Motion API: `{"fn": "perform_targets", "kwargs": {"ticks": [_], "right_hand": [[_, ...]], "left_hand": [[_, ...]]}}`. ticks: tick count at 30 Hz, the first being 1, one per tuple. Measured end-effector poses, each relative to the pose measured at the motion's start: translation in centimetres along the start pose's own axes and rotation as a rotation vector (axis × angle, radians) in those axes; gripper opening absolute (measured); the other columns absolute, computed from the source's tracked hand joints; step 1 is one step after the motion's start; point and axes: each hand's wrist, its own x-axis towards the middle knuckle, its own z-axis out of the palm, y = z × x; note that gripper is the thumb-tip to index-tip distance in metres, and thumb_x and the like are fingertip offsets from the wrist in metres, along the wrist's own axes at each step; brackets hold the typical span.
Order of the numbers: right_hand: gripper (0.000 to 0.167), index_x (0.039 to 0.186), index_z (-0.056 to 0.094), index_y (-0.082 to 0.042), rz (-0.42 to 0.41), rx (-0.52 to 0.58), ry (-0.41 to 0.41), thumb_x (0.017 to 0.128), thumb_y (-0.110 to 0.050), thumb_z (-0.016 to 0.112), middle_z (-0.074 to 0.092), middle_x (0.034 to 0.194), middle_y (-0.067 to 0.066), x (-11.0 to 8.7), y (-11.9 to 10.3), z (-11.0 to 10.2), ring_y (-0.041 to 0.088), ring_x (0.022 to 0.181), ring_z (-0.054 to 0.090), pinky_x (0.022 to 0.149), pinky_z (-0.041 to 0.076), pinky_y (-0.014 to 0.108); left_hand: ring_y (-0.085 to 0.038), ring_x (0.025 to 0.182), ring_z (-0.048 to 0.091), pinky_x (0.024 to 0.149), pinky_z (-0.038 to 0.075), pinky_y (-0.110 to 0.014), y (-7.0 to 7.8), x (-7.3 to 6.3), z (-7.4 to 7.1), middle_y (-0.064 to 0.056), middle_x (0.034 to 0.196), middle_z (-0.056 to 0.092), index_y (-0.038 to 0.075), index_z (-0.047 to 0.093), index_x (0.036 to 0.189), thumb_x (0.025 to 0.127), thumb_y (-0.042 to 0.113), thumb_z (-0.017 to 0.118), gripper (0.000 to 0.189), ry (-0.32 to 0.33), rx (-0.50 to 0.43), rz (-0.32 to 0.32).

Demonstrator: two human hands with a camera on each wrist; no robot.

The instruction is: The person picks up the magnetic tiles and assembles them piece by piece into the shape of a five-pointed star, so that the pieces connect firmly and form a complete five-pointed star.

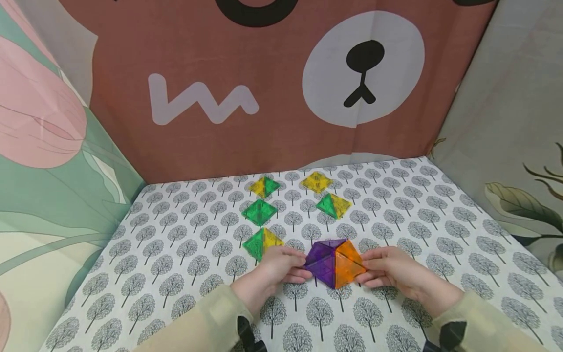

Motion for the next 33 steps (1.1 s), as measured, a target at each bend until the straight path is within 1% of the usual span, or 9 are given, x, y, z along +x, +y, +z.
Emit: {"fn": "perform_targets", "kwargs": {"ticks": [5, 10, 16, 18, 22, 25, 29, 33], "right_hand": [[0.046, 0.131, 0.039, 0.024, -0.011, -0.028, 0.011, 0.096, -0.001, 0.057, 0.067, 0.099, 0.026, 0.0, -0.1, 0.1, 0.029, 0.084, 0.071, 0.076, 0.059, 0.038], [0.048, 0.132, 0.04, 0.022, -0.018, -0.078, 0.051, 0.095, -0.003, 0.059, 0.066, 0.098, 0.024, -0.2, -0.3, 0.1, 0.029, 0.084, 0.07, 0.076, 0.06, 0.04], [0.048, 0.132, 0.039, 0.023, -0.035, -0.091, 0.036, 0.096, -0.003, 0.057, 0.066, 0.098, 0.023, -0.5, -0.5, 0.2, 0.029, 0.088, 0.069, 0.078, 0.059, 0.041], [0.048, 0.132, 0.04, 0.023, -0.041, -0.101, 0.033, 0.095, -0.002, 0.056, 0.067, 0.098, 0.022, -0.6, -0.6, 0.2, 0.029, 0.089, 0.069, 0.078, 0.059, 0.041], [0.048, 0.133, 0.039, 0.023, -0.054, -0.138, 0.034, 0.095, -0.003, 0.056, 0.066, 0.099, 0.021, -0.8, -0.6, 0.4, 0.029, 0.089, 0.068, 0.077, 0.059, 0.041], [0.049, 0.134, 0.04, 0.022, -0.065, -0.183, 0.037, 0.096, -0.005, 0.057, 0.065, 0.105, 0.021, -1.2, -0.6, 0.4, 0.029, 0.089, 0.066, 0.073, 0.06, 0.042], [0.05, 0.134, 0.044, 0.019, -0.069, -0.234, 0.058, 0.095, -0.008, 0.06, 0.061, 0.116, 0.021, -1.8, -0.8, 0.4, 0.029, 0.091, 0.064, 0.069, 0.06, 0.043], [0.054, 0.136, 0.043, 0.018, -0.059, -0.226, 0.076, 0.094, -0.011, 0.063, 0.061, 0.117, 0.021, -2.3, -1.0, 0.5, 0.031, 0.093, 0.064, 0.071, 0.06, 0.044]], "left_hand": [[-0.028, 0.072, 0.073, 0.064, 0.061, -0.034, 0.0, 0.0, 0.0, -0.025, 0.087, 0.071, -0.008, 0.066, 0.11, 0.092, -0.002, 0.062, 0.019, -0.003, 0.005, -0.001], [-0.028, 0.073, 0.073, 0.065, 0.061, -0.034, 0.2, -0.2, 0.0, -0.023, 0.086, 0.071, -0.008, 0.066, 0.11, 0.092, -0.002, 0.062, 0.02, -0.012, 0.008, -0.003], [-0.028, 0.077, 0.073, 0.068, 0.06, -0.033, 0.4, -0.3, 0.0, -0.021, 0.086, 0.071, -0.009, 0.065, 0.113, 0.092, -0.001, 0.063, 0.023, -0.02, 0.012, -0.01], [-0.029, 0.077, 0.073, 0.068, 0.06, -0.033, 0.5, -0.4, 0.0, -0.02, 0.086, 0.071, -0.009, 0.064, 0.114, 0.092, -0.001, 0.063, 0.024, -0.02, 0.029, -0.006], [-0.029, 0.076, 0.072, 0.068, 0.061, -0.033, 0.9, -0.7, 0.0, -0.018, 0.086, 0.071, -0.009, 0.064, 0.117, 0.091, 0.001, 0.064, 0.027, -0.022, 0.106, 0.007], [-0.029, 0.075, 0.072, 0.067, 0.061, -0.034, 1.1, -1.0, -0.1, -0.016, 0.09, 0.07, -0.008, 0.064, 0.118, 0.09, 0.002, 0.064, 0.029, -0.036, 0.155, 0.013], [-0.029, 0.075, 0.072, 0.067, 0.061, -0.035, 1.3, -1.2, -0.4, -0.016, 0.093, 0.07, -0.009, 0.064, 0.117, 0.089, 0.002, 0.065, 0.031, -0.053, 0.173, 0.022], [-0.029, 0.076, 0.072, 0.067, 0.061, -0.036, 1.4, -1.5, -0.5, -0.016, 0.093, 0.07, -0.009, 0.063, 0.119, 0.088, 0.003, 0.067, 0.033, -0.051, 0.174, 0.027]]}}
